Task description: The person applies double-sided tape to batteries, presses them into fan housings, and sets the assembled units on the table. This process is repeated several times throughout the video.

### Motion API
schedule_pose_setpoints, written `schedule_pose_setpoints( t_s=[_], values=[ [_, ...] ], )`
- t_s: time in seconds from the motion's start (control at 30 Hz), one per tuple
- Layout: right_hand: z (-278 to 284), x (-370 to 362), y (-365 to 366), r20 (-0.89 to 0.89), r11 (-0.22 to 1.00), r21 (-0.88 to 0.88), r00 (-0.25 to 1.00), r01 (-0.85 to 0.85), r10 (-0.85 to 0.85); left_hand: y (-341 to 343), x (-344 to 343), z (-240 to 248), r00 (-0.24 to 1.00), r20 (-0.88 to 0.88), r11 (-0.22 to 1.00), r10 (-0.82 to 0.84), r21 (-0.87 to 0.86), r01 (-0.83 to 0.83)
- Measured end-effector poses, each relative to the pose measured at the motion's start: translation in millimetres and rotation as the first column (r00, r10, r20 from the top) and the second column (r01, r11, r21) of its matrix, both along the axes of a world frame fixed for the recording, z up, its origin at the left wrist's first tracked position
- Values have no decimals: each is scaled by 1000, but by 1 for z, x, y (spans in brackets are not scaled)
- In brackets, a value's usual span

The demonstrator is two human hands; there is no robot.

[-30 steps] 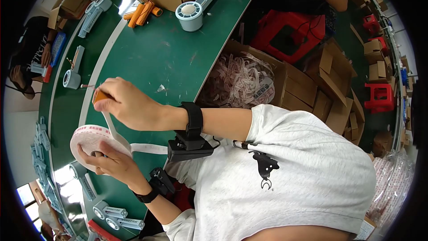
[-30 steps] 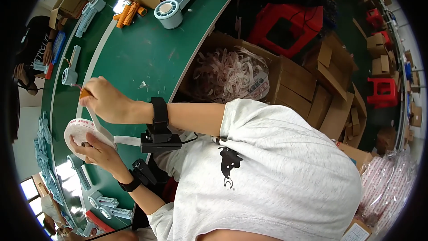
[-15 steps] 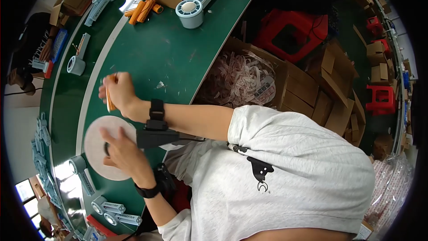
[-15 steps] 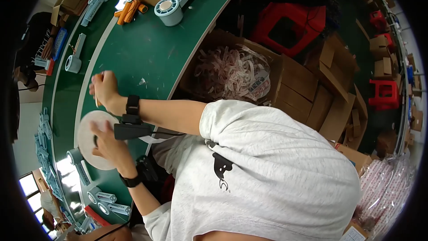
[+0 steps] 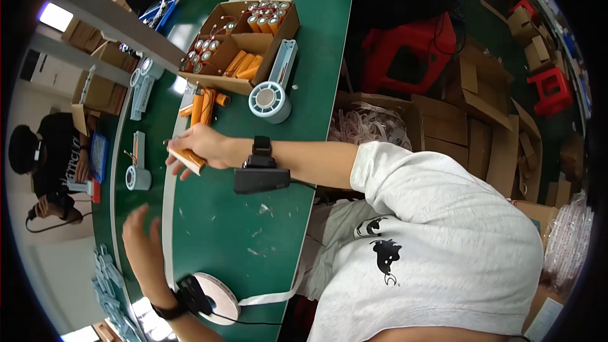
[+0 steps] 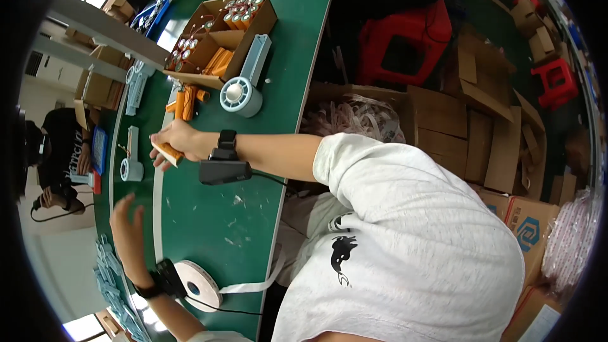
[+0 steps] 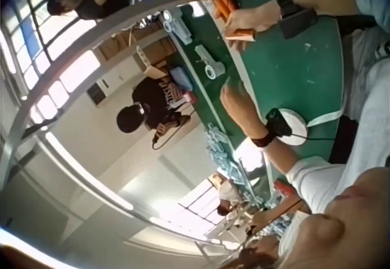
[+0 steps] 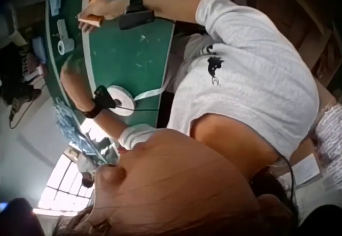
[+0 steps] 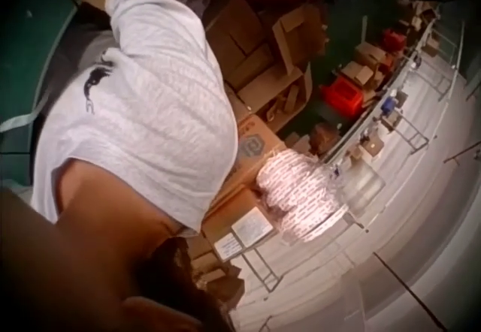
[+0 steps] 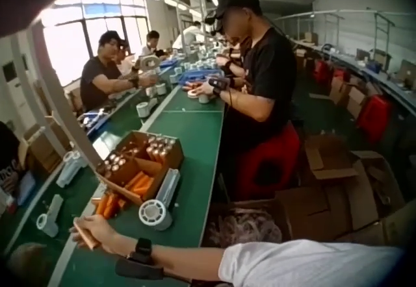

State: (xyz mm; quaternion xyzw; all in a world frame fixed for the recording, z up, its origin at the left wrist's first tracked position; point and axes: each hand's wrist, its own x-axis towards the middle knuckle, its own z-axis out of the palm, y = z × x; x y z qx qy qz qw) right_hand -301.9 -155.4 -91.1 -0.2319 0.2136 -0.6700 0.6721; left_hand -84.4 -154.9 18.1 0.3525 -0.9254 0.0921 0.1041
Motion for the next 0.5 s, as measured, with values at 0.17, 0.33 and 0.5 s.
schedule_pose_setpoints(
  t_s=[0.17, 0.33, 0.5],
  values=[
    [-13, 24, -19, -84, 998, 2, 994, -65, 65, -265, -121, -39, 967, 14, 953, -254, -165, 253],
    [-17, 6, -18, -145, 999, 37, 989, -14, 19, -318, -214, -113, 916, -47, 917, 398, -5, -399],
    [-8, 15, -19, -46, 997, 40, 997, 68, -66, -383, -177, -118, 941, -111, 941, 319, -77, -328]
  ],
)
